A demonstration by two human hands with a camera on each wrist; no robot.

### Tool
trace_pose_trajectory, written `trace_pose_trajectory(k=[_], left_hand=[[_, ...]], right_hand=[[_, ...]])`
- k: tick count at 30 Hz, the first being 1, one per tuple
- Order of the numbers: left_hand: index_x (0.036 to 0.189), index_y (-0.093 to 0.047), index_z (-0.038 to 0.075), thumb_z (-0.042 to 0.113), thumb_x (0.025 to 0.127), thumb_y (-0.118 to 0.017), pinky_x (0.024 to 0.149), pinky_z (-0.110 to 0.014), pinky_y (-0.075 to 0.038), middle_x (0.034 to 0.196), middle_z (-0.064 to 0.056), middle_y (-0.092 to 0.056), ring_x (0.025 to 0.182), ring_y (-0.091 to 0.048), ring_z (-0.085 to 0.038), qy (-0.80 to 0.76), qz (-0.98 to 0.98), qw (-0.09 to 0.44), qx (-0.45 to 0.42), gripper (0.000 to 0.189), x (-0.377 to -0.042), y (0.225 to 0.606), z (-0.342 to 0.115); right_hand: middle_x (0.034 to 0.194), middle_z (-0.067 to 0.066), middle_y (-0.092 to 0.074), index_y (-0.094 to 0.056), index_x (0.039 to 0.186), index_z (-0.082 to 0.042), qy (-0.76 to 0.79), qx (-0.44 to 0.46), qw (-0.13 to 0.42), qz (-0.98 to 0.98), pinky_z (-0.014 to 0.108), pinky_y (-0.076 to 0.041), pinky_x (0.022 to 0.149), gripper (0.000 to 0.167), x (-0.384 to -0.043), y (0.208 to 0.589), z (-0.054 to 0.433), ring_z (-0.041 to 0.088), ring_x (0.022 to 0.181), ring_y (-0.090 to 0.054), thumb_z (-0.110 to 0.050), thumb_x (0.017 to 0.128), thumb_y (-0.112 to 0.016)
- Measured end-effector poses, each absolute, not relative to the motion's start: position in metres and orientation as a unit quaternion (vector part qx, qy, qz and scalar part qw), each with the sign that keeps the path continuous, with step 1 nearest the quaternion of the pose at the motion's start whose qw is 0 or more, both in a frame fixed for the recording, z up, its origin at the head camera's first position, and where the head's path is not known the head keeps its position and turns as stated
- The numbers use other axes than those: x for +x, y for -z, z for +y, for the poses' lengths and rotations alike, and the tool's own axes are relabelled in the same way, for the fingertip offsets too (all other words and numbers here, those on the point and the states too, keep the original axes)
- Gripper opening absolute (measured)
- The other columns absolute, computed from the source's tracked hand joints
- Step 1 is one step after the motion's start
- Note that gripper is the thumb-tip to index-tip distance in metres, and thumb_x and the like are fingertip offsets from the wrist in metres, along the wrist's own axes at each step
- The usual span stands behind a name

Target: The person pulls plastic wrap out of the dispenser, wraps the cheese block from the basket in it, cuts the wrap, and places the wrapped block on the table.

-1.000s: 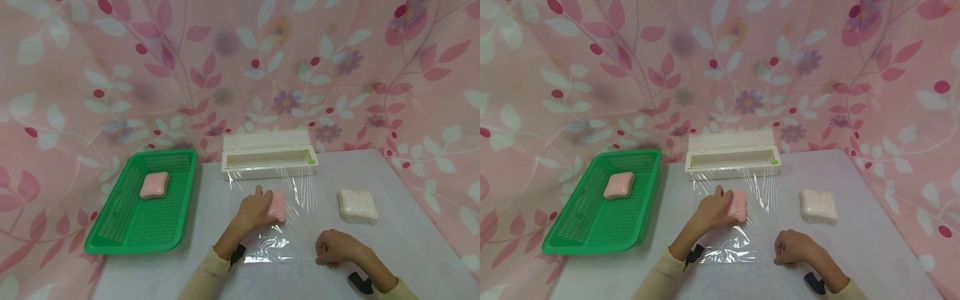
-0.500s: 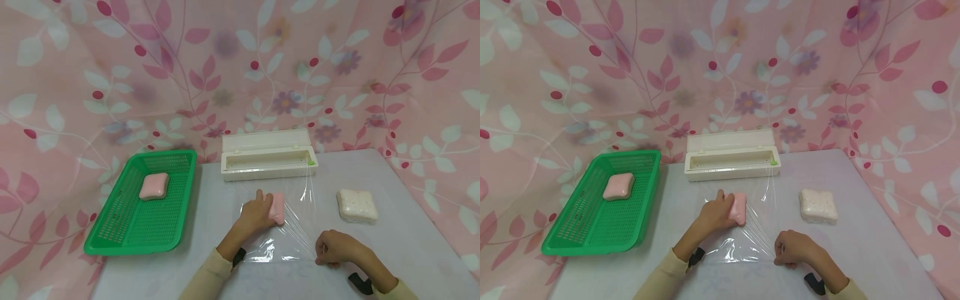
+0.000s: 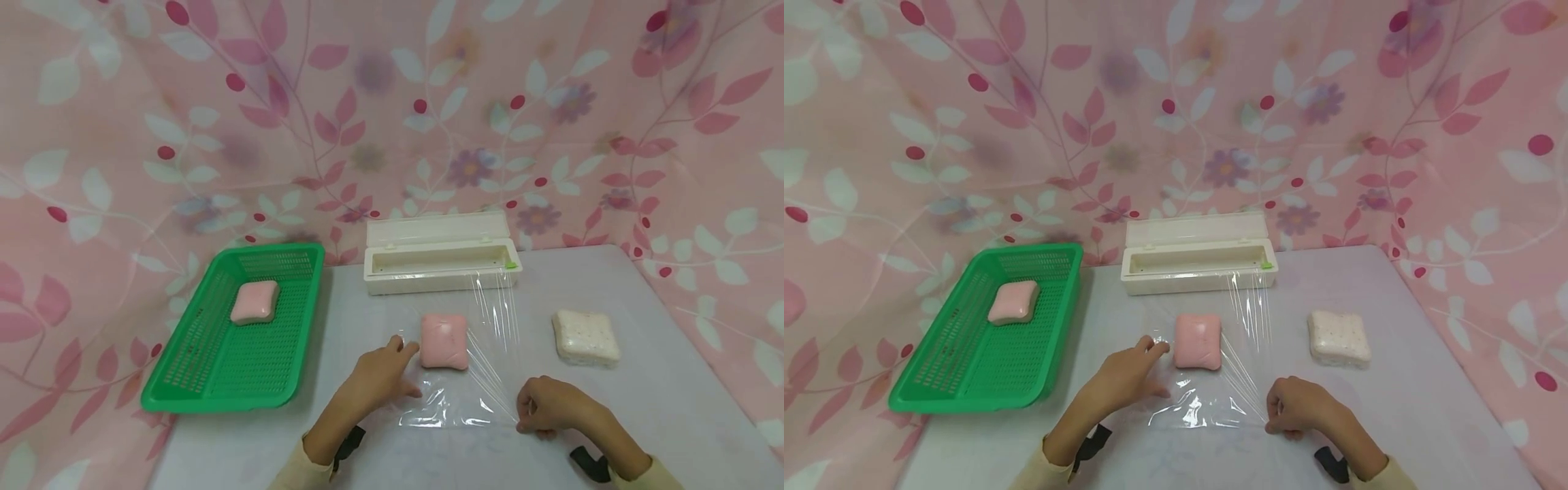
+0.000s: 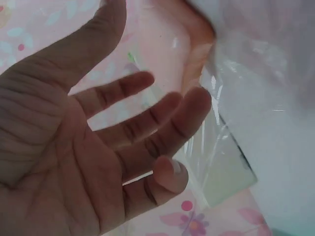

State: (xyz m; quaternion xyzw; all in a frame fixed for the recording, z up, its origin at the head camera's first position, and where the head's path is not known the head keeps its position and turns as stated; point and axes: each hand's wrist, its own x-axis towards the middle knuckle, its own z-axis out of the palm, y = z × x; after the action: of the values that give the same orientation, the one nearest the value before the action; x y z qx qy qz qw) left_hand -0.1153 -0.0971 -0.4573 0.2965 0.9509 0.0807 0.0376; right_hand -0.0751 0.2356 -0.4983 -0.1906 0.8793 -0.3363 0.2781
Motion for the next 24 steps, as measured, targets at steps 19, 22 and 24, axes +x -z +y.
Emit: trace_pose_trajectory(k=[19,22,24], left_hand=[[0.091,-0.065,0.022,0.016,0.061,-0.091,0.057,-0.020,-0.038,0.079,0.015,-0.046,0.063,-0.042,-0.002,-0.099,0.917,0.109,0.370,0.041,-0.084,0.493,-0.139],[0.081,-0.062,0.021,0.011,0.067,-0.087,0.057,-0.021,-0.038,0.075,0.015,-0.045,0.063,-0.041,-0.002,-0.103,0.916,0.107,0.372,0.030,-0.084,0.497,-0.141],[0.075,-0.059,0.021,0.008,0.072,-0.082,0.056,-0.021,-0.037,0.072,0.014,-0.044,0.062,-0.040,-0.003,-0.103,0.916,0.100,0.374,0.027,-0.083,0.498,-0.142]], right_hand=[[0.049,-0.005,-0.057,-0.064,0.067,-0.017,0.353,-0.194,0.289,0.869,0.023,-0.037,0.042,0.021,-0.077,0.500,0.236,0.006,0.041,-0.051,-0.020,0.079,-0.081],[0.049,-0.006,-0.057,-0.064,0.066,-0.017,0.349,-0.193,0.289,0.870,0.023,-0.037,0.043,0.021,-0.077,0.500,0.236,0.005,0.041,-0.050,-0.021,0.079,-0.081],[0.048,-0.006,-0.057,-0.064,0.066,-0.018,0.347,-0.194,0.288,0.871,0.023,-0.037,0.043,0.022,-0.077,0.501,0.237,0.005,0.041,-0.050,-0.022,0.080,-0.081]])
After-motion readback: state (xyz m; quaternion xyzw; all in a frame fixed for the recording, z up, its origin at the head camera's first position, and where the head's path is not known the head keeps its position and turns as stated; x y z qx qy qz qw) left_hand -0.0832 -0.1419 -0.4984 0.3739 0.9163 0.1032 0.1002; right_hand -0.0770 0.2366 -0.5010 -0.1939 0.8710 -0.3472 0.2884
